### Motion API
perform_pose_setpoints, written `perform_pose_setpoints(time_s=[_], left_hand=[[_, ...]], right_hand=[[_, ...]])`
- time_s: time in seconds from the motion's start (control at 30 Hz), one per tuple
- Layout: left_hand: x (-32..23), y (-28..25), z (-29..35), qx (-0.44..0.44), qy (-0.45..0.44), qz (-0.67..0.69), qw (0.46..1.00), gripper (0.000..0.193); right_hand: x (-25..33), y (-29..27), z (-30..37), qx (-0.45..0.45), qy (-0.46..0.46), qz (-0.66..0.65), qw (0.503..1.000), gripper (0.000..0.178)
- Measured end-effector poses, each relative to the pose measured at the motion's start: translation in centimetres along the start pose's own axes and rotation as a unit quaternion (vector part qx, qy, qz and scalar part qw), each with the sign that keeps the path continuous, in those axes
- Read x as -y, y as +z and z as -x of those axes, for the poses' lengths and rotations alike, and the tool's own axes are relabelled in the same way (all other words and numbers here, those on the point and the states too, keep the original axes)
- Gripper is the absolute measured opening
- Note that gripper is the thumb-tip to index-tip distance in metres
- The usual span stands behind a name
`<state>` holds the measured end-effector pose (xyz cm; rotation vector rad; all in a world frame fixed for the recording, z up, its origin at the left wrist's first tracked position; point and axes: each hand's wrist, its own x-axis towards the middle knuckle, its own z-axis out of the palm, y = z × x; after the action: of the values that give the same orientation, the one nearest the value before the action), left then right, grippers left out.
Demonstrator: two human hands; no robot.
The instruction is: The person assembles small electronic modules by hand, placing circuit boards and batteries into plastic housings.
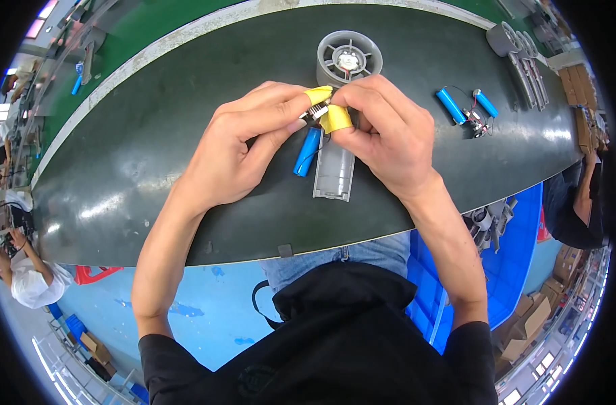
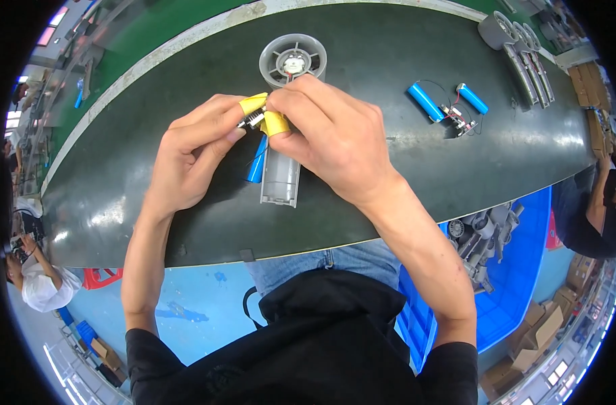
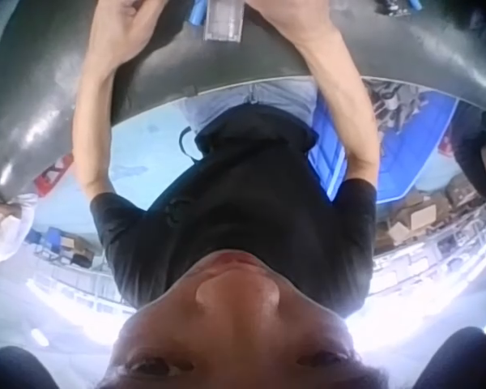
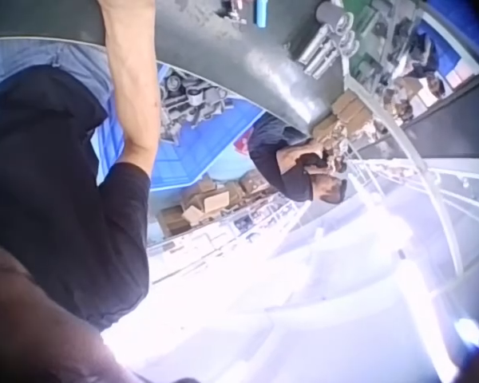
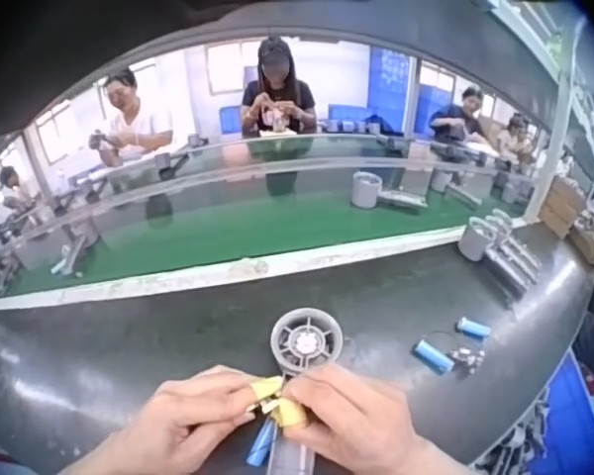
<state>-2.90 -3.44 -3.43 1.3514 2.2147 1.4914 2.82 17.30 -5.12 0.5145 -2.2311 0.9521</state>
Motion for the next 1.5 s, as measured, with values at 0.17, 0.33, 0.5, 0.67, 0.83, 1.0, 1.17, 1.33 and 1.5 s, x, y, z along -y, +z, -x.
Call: perform_pose_setpoints(time_s=[0.17,0.33,0.5,0.67,0.83,1.0,1.17,1.33,1.5], left_hand=[[-0.1,1.4,-0.2,-0.096,-0.059,0.108,0.988,0.027],[0.0,2.6,-0.6,-0.17,-0.18,0.317,0.915,0.03],[2.7,-0.5,-4.7,-0.26,-0.198,0.272,0.905,0.031],[8.1,-8.8,-11.0,-0.363,-0.169,0.19,0.896,0.03],[17.6,-13.1,-12.4,-0.43,-0.11,-0.099,0.891,0.043],[16.6,-11.8,-11.5,-0.44,-0.191,-0.099,0.872,0.049],[14.8,-11.8,-11.9,-0.52,-0.153,-0.128,0.831,0.044],[12.4,-11.3,-9.3,-0.48,-0.101,-0.203,0.847,0.032],[7.9,-8.0,-4.8,-0.393,0.004,-0.271,0.879,0.02]], right_hand=[[1.3,-0.7,-0.4,0.01,0.011,0.046,0.999,0.028],[4.7,-1.9,0.6,0.037,0.436,-0.131,0.89,0.057],[0.4,1.8,-4.6,0.06,0.376,-0.232,0.895,0.055],[-6.0,9.0,-15.7,0.047,0.25,-0.155,0.955,0.048],[-10.3,16.0,-20.4,0.049,0.273,-0.178,0.944,0.037],[-12.4,14.2,-18.7,0.01,0.14,0.037,0.989,0.032],[-14.3,3.9,-17.7,0.01,0.069,0.062,0.996,0.016],[-18.2,-4.1,-17.3,0.057,0.217,0.162,0.961,0.032],[-24.2,-9.6,-16.5,0.039,0.279,0.294,0.913,0.033]])
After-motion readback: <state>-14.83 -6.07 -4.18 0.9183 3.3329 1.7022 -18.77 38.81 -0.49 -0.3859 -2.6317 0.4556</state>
